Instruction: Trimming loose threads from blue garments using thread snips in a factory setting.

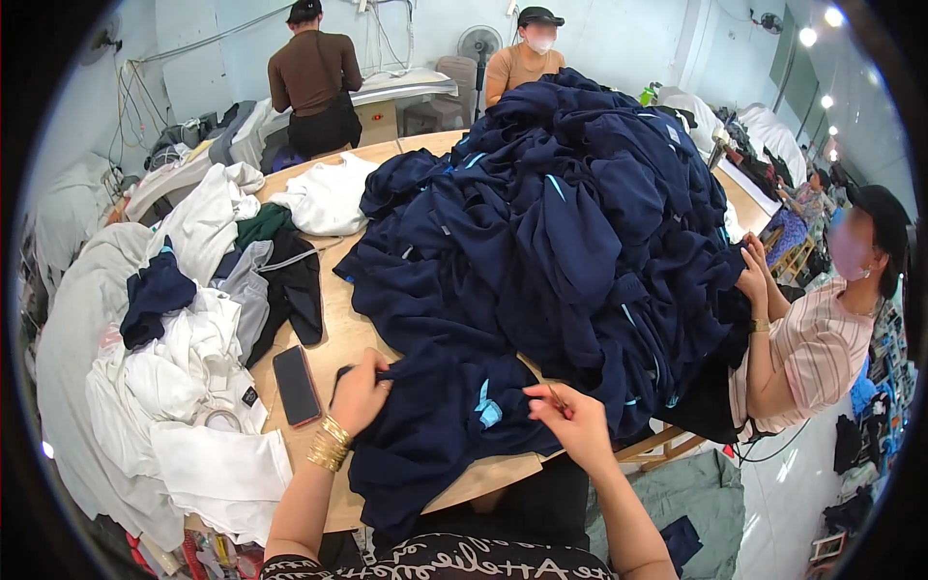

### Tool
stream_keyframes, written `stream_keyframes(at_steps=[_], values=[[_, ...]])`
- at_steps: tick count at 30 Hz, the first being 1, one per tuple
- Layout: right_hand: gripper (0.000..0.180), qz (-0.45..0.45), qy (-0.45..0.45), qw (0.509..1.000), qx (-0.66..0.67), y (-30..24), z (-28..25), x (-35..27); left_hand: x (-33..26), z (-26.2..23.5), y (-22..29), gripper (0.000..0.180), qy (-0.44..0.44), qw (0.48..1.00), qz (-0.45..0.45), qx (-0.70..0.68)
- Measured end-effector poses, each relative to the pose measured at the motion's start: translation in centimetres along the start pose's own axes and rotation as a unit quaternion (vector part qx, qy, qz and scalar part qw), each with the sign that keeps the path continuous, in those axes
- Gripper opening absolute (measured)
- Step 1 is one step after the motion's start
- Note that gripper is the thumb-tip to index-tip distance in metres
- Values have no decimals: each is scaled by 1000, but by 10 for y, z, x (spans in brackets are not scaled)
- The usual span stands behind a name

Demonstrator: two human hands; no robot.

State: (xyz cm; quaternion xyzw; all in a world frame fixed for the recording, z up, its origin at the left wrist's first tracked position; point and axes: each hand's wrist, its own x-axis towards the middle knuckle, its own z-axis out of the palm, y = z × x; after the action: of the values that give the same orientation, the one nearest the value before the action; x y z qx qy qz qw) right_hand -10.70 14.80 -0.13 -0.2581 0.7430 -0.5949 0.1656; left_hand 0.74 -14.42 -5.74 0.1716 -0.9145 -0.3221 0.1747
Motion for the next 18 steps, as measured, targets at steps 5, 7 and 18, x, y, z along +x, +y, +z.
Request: stream_keyframes(at_steps=[5,7,18], values=[[40,53,-63,993,82,-1,52,18,-19,20,87,24,22,984,155,-82],[38,13,-12,1000,-4,-2,65,20,-30,35,98,32,46,986,149,-58],[25,66,-1,987,147,8,49,1,-25,11,99,26,-69,965,214,-131]])
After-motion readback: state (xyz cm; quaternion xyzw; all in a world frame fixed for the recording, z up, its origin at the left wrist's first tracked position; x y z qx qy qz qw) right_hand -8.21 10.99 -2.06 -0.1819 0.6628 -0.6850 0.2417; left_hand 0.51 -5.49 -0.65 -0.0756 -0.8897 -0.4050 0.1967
